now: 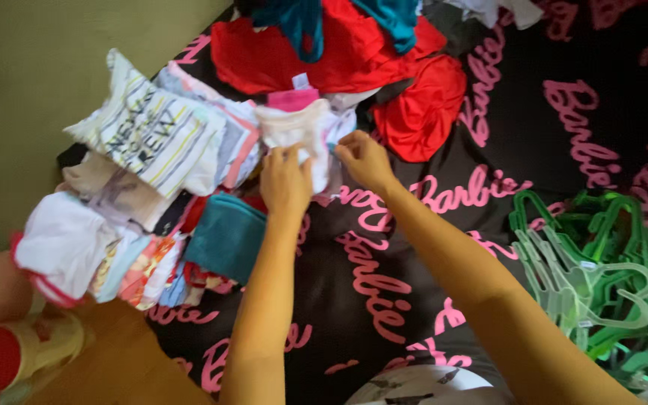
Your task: The person folds several items of clothing, including a pink garment, a white baby onesie, a red t-shirt, and blue shorts, by hand on a bed.
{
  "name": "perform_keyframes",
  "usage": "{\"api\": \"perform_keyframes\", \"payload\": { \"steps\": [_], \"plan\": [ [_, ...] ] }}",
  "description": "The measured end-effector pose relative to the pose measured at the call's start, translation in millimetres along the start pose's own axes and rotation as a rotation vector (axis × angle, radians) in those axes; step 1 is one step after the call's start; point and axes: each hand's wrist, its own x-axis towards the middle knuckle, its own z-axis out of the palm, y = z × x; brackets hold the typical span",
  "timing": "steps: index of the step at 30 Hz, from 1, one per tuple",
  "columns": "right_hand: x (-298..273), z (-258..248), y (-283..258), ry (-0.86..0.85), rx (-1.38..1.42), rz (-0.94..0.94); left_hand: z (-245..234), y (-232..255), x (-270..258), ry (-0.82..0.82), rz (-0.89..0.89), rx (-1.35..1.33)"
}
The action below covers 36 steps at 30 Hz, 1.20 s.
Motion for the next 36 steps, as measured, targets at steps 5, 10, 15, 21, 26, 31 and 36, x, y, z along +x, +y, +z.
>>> {"api": "perform_keyframes", "payload": {
  "steps": [5, 10, 15, 21, 26, 31, 36],
  "plan": [
    [-9, -63, 63, 0.331, -0.695, -0.282, 6, -18, 4, -0.082, -0.131, -0.088],
    [-41, -110, 100, 0.151, -0.835, -0.184, -13, 2, 5, 0.016, -0.041, -0.106],
    [-61, -127, 72, 0.0, -0.642, -0.058, -20, 77, -1, 0.049, 0.064, -0.424],
    [-156, -194, -51, -0.412, -0.062, 0.058, 15, 150, -38, -0.415, 0.297, -0.402],
    [-210, -297, -111, -0.404, 0.259, -0.233, 82, 150, -54, -0.444, 0.217, -0.506],
    [-205, -369, -93, 0.26, 0.834, -0.067, 79, 150, -31, -0.442, 0.056, -0.882],
    [-190, -419, -74, 0.435, 0.826, -0.005, -11, 139, 9, -0.838, -0.096, -1.445]
  ]
}}
